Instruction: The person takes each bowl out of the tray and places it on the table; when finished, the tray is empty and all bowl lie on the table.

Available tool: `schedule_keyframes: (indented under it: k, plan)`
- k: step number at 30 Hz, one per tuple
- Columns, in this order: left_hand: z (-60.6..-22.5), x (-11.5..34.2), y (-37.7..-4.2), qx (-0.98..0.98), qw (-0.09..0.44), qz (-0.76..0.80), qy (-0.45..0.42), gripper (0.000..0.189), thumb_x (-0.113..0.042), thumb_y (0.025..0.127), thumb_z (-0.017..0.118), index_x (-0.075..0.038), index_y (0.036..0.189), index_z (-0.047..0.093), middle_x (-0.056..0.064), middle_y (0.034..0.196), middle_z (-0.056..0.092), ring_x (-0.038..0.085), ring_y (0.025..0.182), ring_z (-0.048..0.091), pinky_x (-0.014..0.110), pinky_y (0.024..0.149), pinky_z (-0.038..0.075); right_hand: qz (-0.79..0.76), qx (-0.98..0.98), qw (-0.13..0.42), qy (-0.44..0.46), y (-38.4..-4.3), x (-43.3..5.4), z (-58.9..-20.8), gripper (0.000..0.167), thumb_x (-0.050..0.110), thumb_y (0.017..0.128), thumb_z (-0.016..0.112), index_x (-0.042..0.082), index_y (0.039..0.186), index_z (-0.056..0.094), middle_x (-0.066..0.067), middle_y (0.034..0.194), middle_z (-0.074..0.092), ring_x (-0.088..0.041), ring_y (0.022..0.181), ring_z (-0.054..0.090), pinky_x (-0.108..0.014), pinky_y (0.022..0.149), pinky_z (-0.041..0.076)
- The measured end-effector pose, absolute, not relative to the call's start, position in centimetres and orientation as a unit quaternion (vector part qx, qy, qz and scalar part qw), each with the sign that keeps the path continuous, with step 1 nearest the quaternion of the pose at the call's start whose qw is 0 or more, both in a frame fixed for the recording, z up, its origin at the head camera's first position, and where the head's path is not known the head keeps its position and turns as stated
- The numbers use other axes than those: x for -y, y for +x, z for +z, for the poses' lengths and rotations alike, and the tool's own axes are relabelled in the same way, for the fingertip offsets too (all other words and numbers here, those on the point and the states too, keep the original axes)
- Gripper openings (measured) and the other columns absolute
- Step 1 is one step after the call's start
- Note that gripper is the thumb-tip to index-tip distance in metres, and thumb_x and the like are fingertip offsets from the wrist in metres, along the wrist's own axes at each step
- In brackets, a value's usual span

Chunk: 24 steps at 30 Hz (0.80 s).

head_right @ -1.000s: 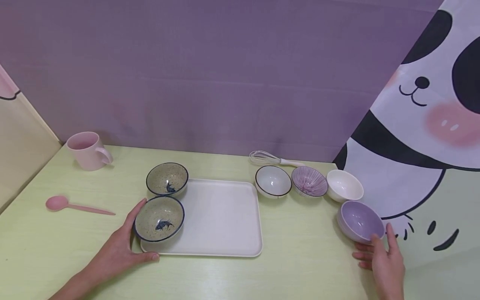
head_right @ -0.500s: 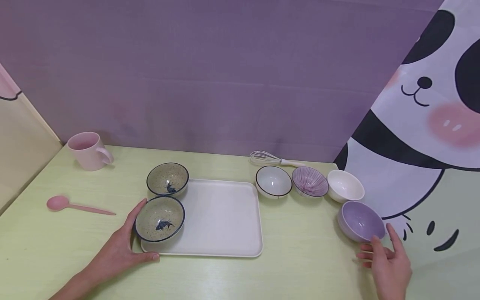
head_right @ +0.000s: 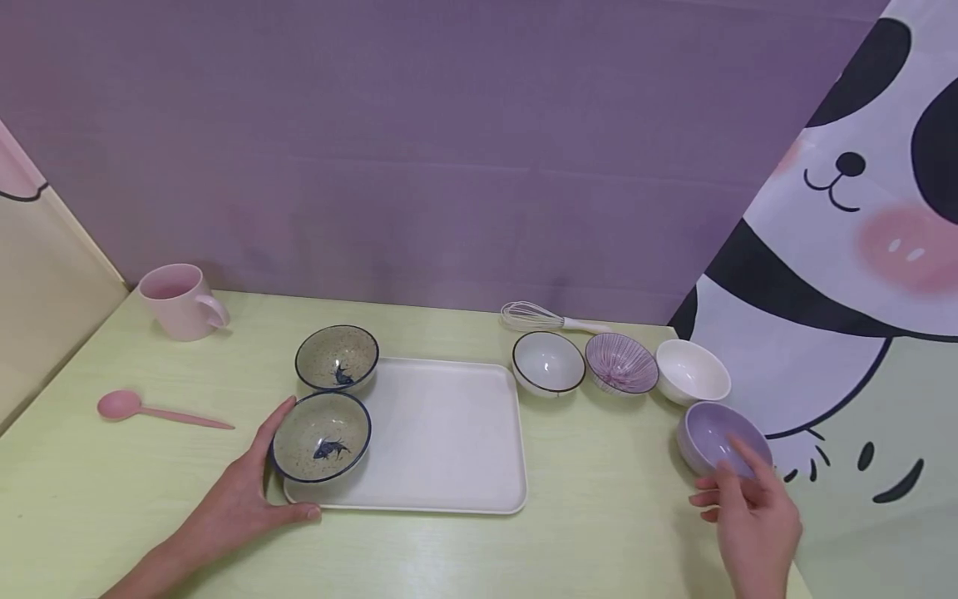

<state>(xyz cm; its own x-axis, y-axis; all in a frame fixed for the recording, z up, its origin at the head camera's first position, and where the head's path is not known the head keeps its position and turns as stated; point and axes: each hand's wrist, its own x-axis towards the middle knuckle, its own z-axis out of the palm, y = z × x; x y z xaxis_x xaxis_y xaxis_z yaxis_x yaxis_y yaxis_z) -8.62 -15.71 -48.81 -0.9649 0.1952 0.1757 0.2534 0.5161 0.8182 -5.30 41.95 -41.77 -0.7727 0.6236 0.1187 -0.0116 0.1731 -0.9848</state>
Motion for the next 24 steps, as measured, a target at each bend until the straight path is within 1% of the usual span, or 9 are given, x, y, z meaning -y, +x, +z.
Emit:
schedule_keyframes:
  k: [3,8,16,20,24]
  plan:
    - [-48.8,15.7,-8.6,0.87,0.031,-0.475,-0.129,0.142,-0.045,0.07,0.107,-0.029,0.179,0.017,0.017,0.177,0.038,0.046,0.159,0.04,0.071,0.125,0.037,0.604,0.728,0.265,-0.187,-5.5,-41.0,-41.7,0.038,0.002,0.111,0.059,0.019,0.142,0.073,0.005,0.066,0.076,-0.008,0.05,0.07,-0.018,0.046,0.056]
    - [-48.9,15.7,-8.7,0.869,0.033,-0.475,-0.133,0.142,-0.047,0.07,0.106,-0.028,0.179,0.016,0.017,0.177,0.038,0.046,0.159,0.04,0.072,0.125,0.036,0.588,0.748,0.266,-0.156,-6.0,-39.2,-41.4,0.037,0.001,0.11,0.059,0.018,0.14,0.074,0.005,0.068,0.077,-0.008,0.051,0.07,-0.017,0.047,0.056]
    - [-49.1,15.8,-8.7,0.872,0.032,-0.471,-0.13,0.143,-0.049,0.07,0.105,-0.03,0.179,0.015,0.019,0.177,0.037,0.048,0.16,0.039,0.073,0.125,0.035,0.548,0.792,0.258,-0.073,-7.5,-35.5,-41.4,0.036,-0.003,0.109,0.06,0.001,0.144,0.071,0.001,0.07,0.077,-0.008,0.053,0.071,-0.019,0.049,0.057]
    - [-49.0,15.8,-8.7,0.873,0.031,-0.469,-0.127,0.143,-0.051,0.07,0.105,-0.03,0.179,0.015,0.019,0.177,0.037,0.049,0.16,0.039,0.074,0.124,0.035,0.523,0.813,0.25,-0.045,-8.1,-34.1,-41.5,0.036,-0.004,0.109,0.061,-0.002,0.144,0.07,0.003,0.071,0.076,-0.008,0.054,0.071,-0.019,0.05,0.057]
    - [-48.9,15.7,-8.7,0.873,0.031,-0.47,-0.127,0.143,-0.05,0.07,0.105,-0.029,0.179,0.016,0.019,0.177,0.037,0.049,0.16,0.039,0.074,0.124,0.035,0.505,0.828,0.241,-0.023,-8.5,-32.8,-41.8,0.034,-0.004,0.109,0.062,-0.002,0.142,0.07,0.003,0.072,0.075,-0.007,0.055,0.07,-0.019,0.051,0.057]
